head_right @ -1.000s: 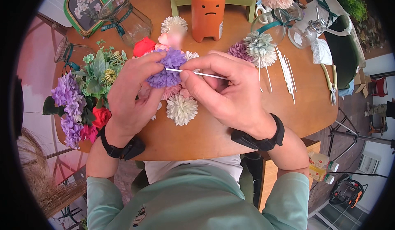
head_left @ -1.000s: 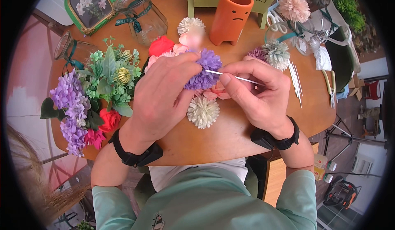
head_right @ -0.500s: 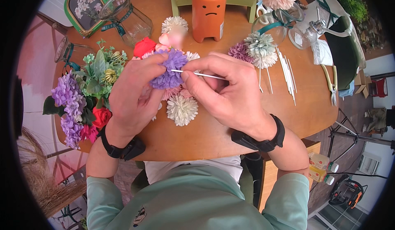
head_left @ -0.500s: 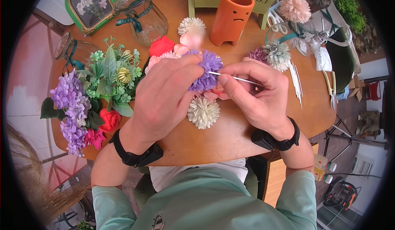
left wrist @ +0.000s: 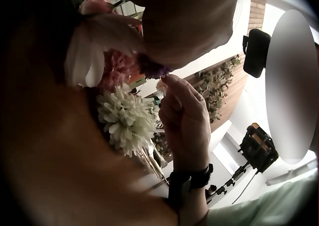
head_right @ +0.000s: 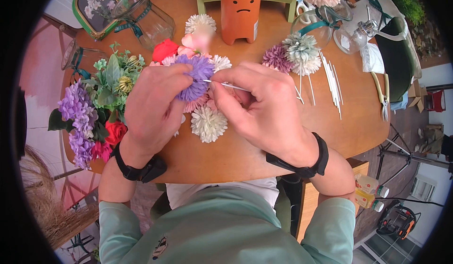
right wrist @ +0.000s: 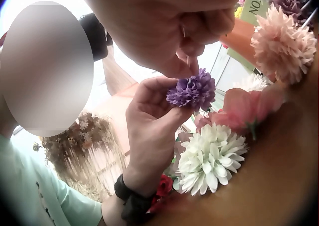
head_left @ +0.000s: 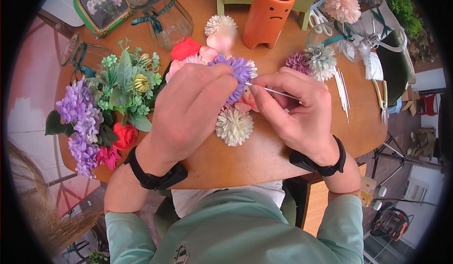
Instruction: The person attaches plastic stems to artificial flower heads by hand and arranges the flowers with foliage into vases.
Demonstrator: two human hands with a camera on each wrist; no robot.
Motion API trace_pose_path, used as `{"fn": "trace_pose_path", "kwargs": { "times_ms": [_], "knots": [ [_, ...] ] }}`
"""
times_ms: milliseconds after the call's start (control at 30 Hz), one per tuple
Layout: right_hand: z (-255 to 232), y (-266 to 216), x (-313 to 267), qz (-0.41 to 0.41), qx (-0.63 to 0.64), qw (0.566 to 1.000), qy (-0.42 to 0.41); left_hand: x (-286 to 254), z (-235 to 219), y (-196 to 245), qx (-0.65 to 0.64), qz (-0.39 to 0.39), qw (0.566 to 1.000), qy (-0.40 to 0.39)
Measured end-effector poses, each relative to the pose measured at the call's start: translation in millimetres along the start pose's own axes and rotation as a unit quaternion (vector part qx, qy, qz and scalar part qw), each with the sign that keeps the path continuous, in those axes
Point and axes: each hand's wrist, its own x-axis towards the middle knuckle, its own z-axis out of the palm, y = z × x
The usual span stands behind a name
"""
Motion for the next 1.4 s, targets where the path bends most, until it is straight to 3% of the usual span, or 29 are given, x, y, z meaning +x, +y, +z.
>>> {"fn": "trace_pose_path", "kwargs": {
  "times_ms": [233,333,400,467,500,567,767,833,867,1100,1167,1400],
  "knots": [
    [1.9,1.5,0.7,-0.010,-0.031,0.999,-0.019,-3.1,2.7,4.2,-0.012,-0.001,1.000,-0.007],
    [3.3,8.7,2.1,0.026,0.020,0.999,-0.036,-1.8,0.0,3.1,-0.005,0.000,1.000,-0.005],
    [3.8,17.4,0.7,0.079,0.165,0.982,-0.053,0.5,1.3,-0.2,0.000,0.004,1.000,0.001],
    [7.3,18.0,0.0,0.094,0.182,0.978,-0.034,2.8,6.0,-5.8,-0.046,0.013,0.996,0.074],
    [8.5,17.6,0.2,0.108,0.200,0.974,-0.017,4.5,2.5,-1.9,-0.046,0.013,0.996,0.074],
    [4.0,9.8,0.9,0.106,0.176,0.978,-0.033,8.8,-7.6,9.4,-0.067,-0.074,0.995,0.003],
    [4.1,5.9,0.3,0.075,0.138,0.986,-0.063,-7.0,8.5,1.5,-0.153,-0.188,0.967,0.077],
    [3.6,8.4,0.7,0.062,0.096,0.990,-0.082,-11.2,7.0,7.2,-0.144,-0.206,0.966,0.058],
    [7.4,15.1,-0.5,0.053,0.142,0.986,-0.073,-12.7,6.2,9.4,-0.135,-0.225,0.964,0.040],
    [16.3,11.4,-4.1,0.109,0.273,0.956,0.002,-3.7,3.7,8.2,-0.093,-0.176,0.978,0.061],
    [12.6,16.7,-4.3,0.085,0.250,0.964,-0.023,0.0,7.5,11.4,-0.151,-0.201,0.962,0.108],
    [11.5,13.6,-5.5,0.093,0.229,0.967,-0.061,-5.6,2.1,9.3,-0.108,-0.167,0.978,0.065]
  ]
}}
